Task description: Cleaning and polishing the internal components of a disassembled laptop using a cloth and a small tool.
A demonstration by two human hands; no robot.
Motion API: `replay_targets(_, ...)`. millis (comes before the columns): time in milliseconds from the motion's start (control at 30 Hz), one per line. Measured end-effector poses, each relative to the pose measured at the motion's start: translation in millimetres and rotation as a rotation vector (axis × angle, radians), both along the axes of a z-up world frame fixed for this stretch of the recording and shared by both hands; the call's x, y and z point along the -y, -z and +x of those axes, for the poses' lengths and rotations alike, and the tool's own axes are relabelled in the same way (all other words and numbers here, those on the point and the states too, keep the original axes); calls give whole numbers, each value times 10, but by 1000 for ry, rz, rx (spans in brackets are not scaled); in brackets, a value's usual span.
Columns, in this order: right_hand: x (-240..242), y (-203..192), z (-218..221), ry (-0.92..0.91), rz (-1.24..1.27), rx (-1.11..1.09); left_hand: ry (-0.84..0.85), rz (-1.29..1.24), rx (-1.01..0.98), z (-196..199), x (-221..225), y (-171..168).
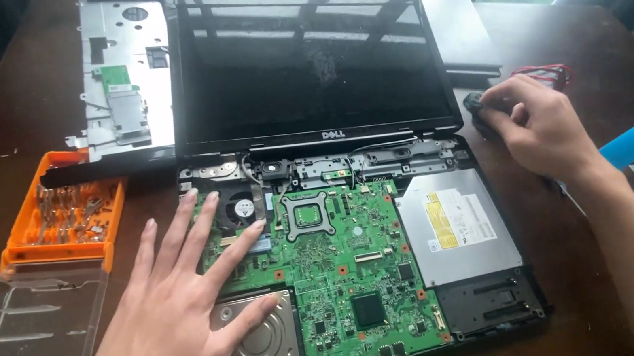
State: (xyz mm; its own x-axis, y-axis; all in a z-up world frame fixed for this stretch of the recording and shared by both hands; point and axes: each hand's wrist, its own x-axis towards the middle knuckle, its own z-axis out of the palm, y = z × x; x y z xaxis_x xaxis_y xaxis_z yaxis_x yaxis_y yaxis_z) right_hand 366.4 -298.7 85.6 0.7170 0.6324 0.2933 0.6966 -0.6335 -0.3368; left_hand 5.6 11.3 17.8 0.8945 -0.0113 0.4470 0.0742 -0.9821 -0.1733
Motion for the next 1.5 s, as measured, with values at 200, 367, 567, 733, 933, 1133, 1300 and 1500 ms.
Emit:
replay_targets(200, -28, 82, -338, -166, 102, 31, 39, -106, -32, 3, 10, -44)
replay_targets(367, -64, 113, -360, -125, 61, -107, 43, -114, -46, 7, 7, -25)
replay_targets(567, -179, -33, -479, -305, 176, -30, 46, -105, -50, 8, 18, -42)
replay_targets(733, -178, 35, -420, -221, 102, -88, 36, -89, -38, -1, 37, -48)
replay_targets(933, -165, 246, -284, -338, -112, 148, 36, -86, -41, -6, 35, -48)
replay_targets(1133, -97, 353, -226, -406, -82, 422, 37, -102, -26, 1, 65, -101)
replay_targets(1300, -124, 292, -361, -468, -137, 820, -3, -134, -7, 8, 87, -143)
replay_targets(1500, -82, 107, -780, -611, 10, 978, 8, -133, -6, 74, 168, -298)
